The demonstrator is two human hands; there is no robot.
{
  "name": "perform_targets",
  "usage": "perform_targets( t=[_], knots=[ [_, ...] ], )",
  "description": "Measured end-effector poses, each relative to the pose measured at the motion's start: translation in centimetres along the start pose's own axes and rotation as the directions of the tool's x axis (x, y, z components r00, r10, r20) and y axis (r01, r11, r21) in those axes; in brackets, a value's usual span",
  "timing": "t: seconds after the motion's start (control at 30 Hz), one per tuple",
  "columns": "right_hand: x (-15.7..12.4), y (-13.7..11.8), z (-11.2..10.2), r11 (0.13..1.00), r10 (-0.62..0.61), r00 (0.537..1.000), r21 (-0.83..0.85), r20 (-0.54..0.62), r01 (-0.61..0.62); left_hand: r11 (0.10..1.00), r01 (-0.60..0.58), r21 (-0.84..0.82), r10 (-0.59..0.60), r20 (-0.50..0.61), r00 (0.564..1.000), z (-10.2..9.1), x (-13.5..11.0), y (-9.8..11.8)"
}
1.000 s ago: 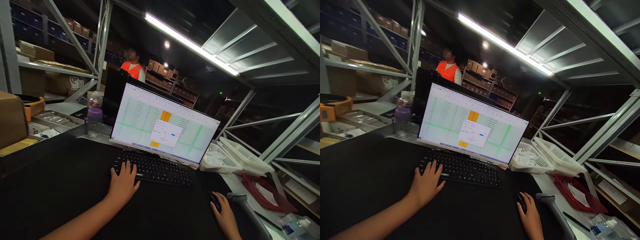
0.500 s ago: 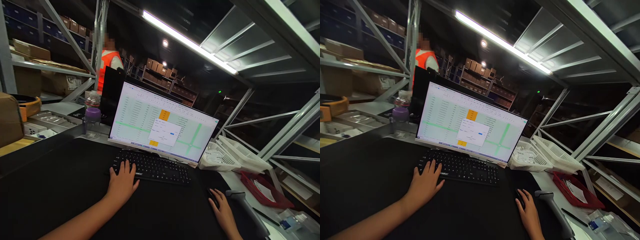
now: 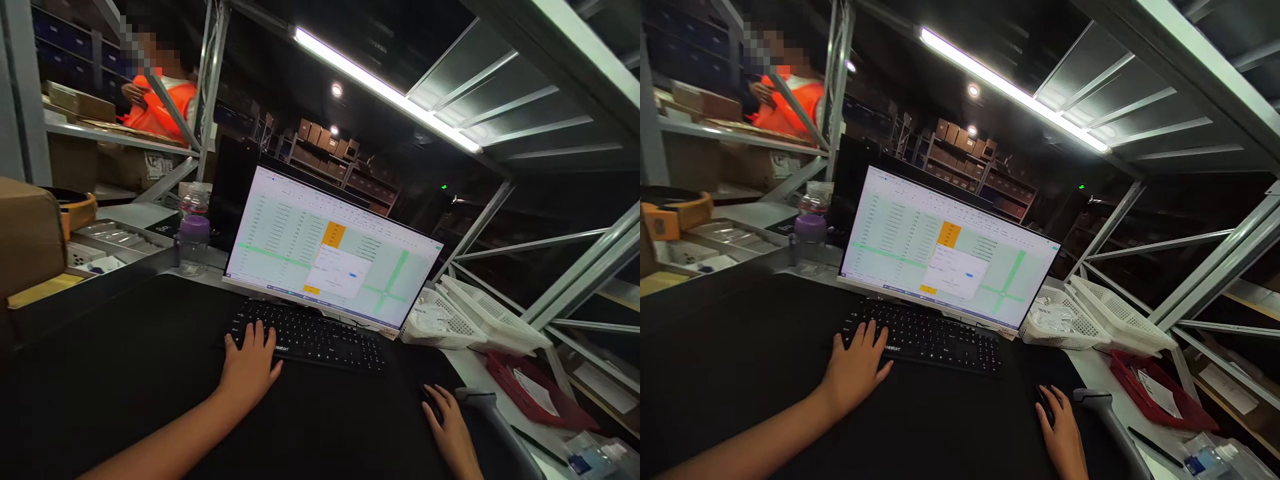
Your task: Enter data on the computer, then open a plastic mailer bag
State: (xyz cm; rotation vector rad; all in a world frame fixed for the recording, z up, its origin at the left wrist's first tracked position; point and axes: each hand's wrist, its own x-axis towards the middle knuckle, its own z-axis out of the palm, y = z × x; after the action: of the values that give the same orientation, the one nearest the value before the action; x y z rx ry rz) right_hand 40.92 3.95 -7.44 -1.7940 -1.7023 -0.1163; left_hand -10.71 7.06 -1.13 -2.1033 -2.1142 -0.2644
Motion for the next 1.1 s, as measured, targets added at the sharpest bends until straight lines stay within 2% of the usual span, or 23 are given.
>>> perform_targets(
  t=[0.2,0.43,1.1],
  knots=[
    [0.16,0.26,0.13,0.999,0.039,0.999,-0.012,-0.010,-0.039,1.000,0.010,-0.007,-0.010,-0.003,1.000,0.45,0.20,-0.02],
    [0.22,0.16,0.00,0.998,0.065,0.998,-0.016,0.004,-0.065,1.000,-0.003,-0.010,0.003,-0.014,1.000,0.03,-0.16,-0.06],
    [0.07,0.61,0.23,0.999,0.002,1.000,-0.038,-0.018,-0.003,1.000,0.003,-0.016,-0.003,-0.005,1.000,0.13,0.07,-0.02]
  ],
)
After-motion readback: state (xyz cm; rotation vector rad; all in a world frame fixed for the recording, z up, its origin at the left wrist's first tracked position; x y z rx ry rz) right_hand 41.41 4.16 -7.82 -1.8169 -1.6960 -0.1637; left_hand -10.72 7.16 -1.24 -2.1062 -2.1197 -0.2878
